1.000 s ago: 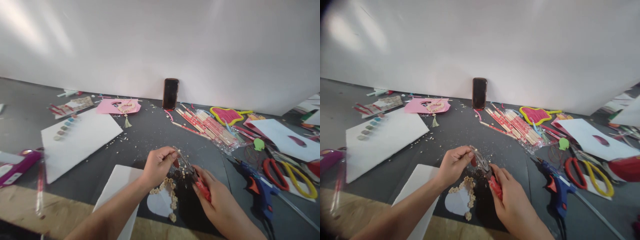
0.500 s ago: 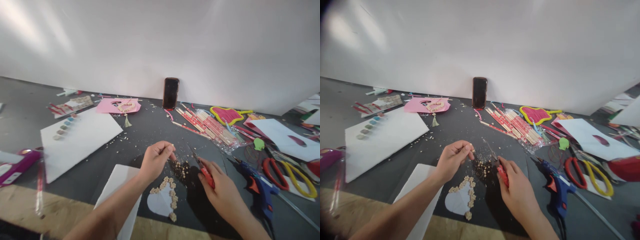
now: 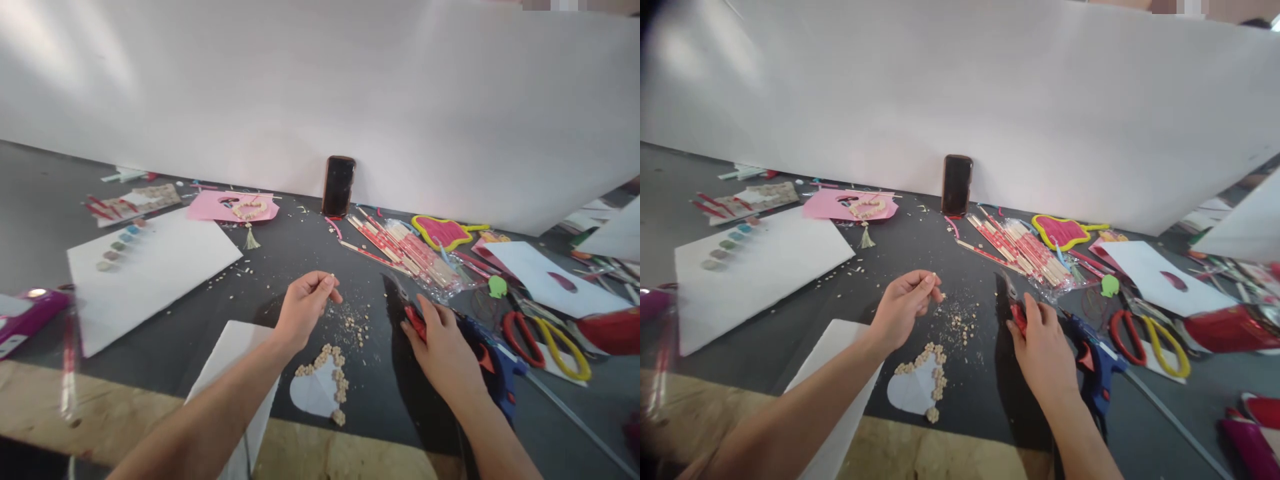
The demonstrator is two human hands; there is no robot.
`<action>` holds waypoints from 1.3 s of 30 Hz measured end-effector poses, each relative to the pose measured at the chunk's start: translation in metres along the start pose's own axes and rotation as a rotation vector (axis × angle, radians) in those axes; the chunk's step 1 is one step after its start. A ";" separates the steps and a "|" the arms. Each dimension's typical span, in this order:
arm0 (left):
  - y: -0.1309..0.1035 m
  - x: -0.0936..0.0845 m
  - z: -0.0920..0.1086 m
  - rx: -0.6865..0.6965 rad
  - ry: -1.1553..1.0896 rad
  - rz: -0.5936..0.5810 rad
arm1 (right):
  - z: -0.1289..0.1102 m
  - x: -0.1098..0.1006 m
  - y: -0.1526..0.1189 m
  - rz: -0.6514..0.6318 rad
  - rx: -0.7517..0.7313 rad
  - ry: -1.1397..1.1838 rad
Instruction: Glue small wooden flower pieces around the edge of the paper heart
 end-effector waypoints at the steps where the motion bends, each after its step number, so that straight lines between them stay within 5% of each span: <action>1: 0.000 0.000 0.000 -0.006 -0.014 0.002 | -0.002 0.000 0.000 0.007 -0.007 -0.039; 12: 0.007 -0.006 -0.004 -0.053 -0.183 0.026 | -0.042 -0.008 0.010 -0.094 -0.135 -0.273; 22: 0.005 -0.004 0.001 -0.056 -0.183 0.004 | -0.058 0.019 0.055 -0.188 -0.198 -0.340; 32: 0.008 -0.004 -0.003 -0.026 -0.149 -0.003 | -0.052 0.024 0.060 -0.220 -0.158 -0.275; 39: 0.007 -0.001 -0.003 -0.015 -0.118 -0.036 | -0.083 0.022 0.045 -0.288 -0.249 -0.146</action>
Point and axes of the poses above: each hand's wrist, its own y-axis towards the middle knuckle, its own x-axis out of the palm, z = x × y, the point moved 8 cm from there along y, towards the middle knuckle, and after that the axes turned 15 degrees about y, right-handed, at the moved point
